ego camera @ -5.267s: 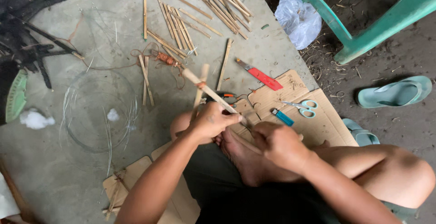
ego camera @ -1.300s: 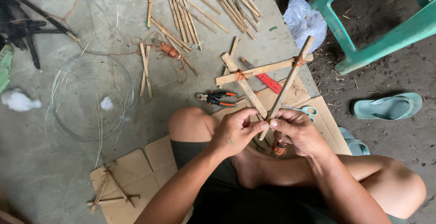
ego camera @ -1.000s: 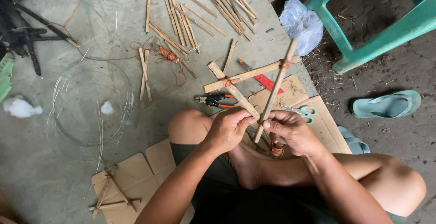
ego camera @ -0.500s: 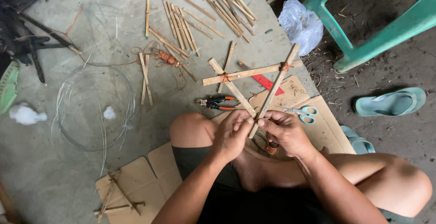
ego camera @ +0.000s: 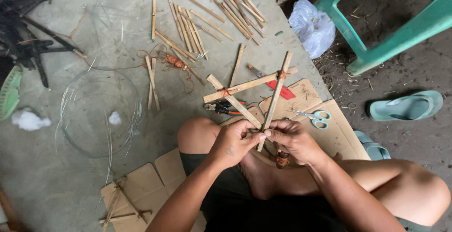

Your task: The person sits on the floor and assembles small bamboo sticks into a cross-shaped frame using twine. They wrap the twine around the intersection, tie knots, and use a lighter to burn the ends of the twine to secure them.

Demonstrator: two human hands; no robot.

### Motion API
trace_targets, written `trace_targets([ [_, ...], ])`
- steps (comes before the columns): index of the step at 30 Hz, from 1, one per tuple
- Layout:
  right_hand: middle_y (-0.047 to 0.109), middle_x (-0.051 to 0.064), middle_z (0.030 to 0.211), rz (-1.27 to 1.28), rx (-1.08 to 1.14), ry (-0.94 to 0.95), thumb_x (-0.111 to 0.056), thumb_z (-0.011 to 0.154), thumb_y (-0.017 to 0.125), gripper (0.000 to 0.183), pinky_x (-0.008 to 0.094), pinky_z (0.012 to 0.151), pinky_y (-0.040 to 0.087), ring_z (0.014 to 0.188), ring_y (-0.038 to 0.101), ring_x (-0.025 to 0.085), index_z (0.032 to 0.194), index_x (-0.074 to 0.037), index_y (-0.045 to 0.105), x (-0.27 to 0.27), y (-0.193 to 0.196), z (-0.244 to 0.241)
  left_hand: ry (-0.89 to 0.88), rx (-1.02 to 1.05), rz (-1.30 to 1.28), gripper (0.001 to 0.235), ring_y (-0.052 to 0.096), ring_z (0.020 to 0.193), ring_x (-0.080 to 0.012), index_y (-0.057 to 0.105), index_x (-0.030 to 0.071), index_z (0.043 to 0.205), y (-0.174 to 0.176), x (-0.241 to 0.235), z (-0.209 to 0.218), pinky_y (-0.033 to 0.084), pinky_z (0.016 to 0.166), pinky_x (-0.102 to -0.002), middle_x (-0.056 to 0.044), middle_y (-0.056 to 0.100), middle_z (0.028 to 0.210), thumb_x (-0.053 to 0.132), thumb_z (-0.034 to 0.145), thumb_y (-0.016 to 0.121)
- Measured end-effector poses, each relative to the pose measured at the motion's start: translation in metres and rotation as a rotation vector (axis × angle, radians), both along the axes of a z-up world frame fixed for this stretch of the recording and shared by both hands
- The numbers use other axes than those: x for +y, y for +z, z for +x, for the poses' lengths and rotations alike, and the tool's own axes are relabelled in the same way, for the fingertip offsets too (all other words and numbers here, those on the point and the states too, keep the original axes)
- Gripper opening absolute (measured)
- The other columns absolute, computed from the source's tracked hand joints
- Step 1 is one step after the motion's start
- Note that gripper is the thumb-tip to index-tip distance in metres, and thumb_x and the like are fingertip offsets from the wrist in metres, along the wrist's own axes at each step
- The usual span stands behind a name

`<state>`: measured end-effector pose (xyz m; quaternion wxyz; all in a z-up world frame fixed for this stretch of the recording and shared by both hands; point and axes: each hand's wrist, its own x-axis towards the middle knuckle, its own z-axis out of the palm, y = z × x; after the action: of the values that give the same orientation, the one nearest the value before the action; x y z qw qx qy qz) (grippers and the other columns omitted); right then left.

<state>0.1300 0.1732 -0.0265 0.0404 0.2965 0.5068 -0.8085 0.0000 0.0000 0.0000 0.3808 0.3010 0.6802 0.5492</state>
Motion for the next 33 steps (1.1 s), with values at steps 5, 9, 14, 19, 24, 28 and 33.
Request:
trace_targets([
  [5,0.063,0.000,0.071,-0.036,-0.012,0.016,-0.014,0.089,0.075,0.025,0.023,0.044,0.033,0.050,0.045,0.006,0.109,0.000,0.075,-0.004,-0.003,-0.003,0.017,-0.178,-0.024,0.025,0.064,0.076,-0.0023,0.068,-0.002,0.113,-0.007,-0.004,-0.001,0.054,0.065,-0.021,-0.002,0.074,0.091,0.013,0.093,0.073],
  [9,0.062,0.001,0.069,-0.064,-0.036,0.021,-0.013,0.088,0.077,0.023,0.023,0.043,0.032,0.049,0.045,0.006,0.104,0.003,0.074,-0.003,-0.003,-0.004,0.039,-0.154,-0.052,0.022,0.062,0.072,-0.0027,0.070,-0.003,0.109,-0.015,-0.007,-0.001,0.052,0.062,-0.021,-0.003,0.073,0.085,0.010,0.092,0.075],
  [14,0.061,0.000,0.069,-0.041,-0.028,0.018,-0.012,0.085,0.078,0.023,0.023,0.044,0.034,0.050,0.046,0.006,0.104,0.000,0.074,-0.002,0.001,0.000,0.003,-0.108,0.014,0.023,0.050,0.068,-0.0044,0.070,-0.003,0.112,-0.016,-0.012,0.000,0.041,0.058,-0.023,-0.003,0.062,0.078,0.012,0.096,0.075],
  [19,0.065,0.001,0.072,0.032,-0.045,0.041,-0.012,0.088,0.076,0.021,0.022,0.045,0.034,0.052,0.048,0.005,0.102,0.003,0.074,-0.001,0.007,-0.001,0.002,-0.265,0.037,0.029,0.063,0.077,-0.0007,0.068,-0.001,0.113,-0.013,-0.007,-0.001,0.053,0.066,-0.019,0.002,0.074,0.089,0.017,0.092,0.076],
  [24,0.062,0.000,0.071,-0.039,-0.039,0.027,-0.011,0.087,0.076,0.020,0.023,0.042,0.028,0.048,0.040,0.004,0.101,0.002,0.074,-0.001,0.005,-0.001,0.018,-0.273,0.040,0.026,0.060,0.073,-0.0020,0.069,-0.003,0.110,-0.016,-0.006,0.000,0.050,0.063,-0.020,0.000,0.072,0.085,0.016,0.093,0.076],
  [28,0.060,-0.001,0.068,-0.069,-0.079,0.049,-0.012,0.087,0.076,0.020,0.024,0.042,0.027,0.048,0.039,0.004,0.101,0.003,0.073,0.000,0.006,-0.001,0.024,-0.216,-0.059,0.025,0.053,0.066,-0.0017,0.069,0.000,0.109,-0.023,-0.009,0.002,0.045,0.056,-0.020,0.002,0.066,0.077,0.018,0.092,0.076],
  [33,0.047,-0.003,0.061,-0.070,-0.157,0.107,-0.013,0.093,0.070,0.027,0.024,0.042,0.028,0.047,0.036,0.005,0.115,0.002,0.069,0.001,0.019,-0.003,0.096,-0.096,-0.022,0.018,0.047,0.063,-0.0028,0.069,-0.002,0.102,-0.032,-0.007,0.006,0.041,0.053,-0.022,0.002,0.061,0.075,0.012,0.092,0.076],
])
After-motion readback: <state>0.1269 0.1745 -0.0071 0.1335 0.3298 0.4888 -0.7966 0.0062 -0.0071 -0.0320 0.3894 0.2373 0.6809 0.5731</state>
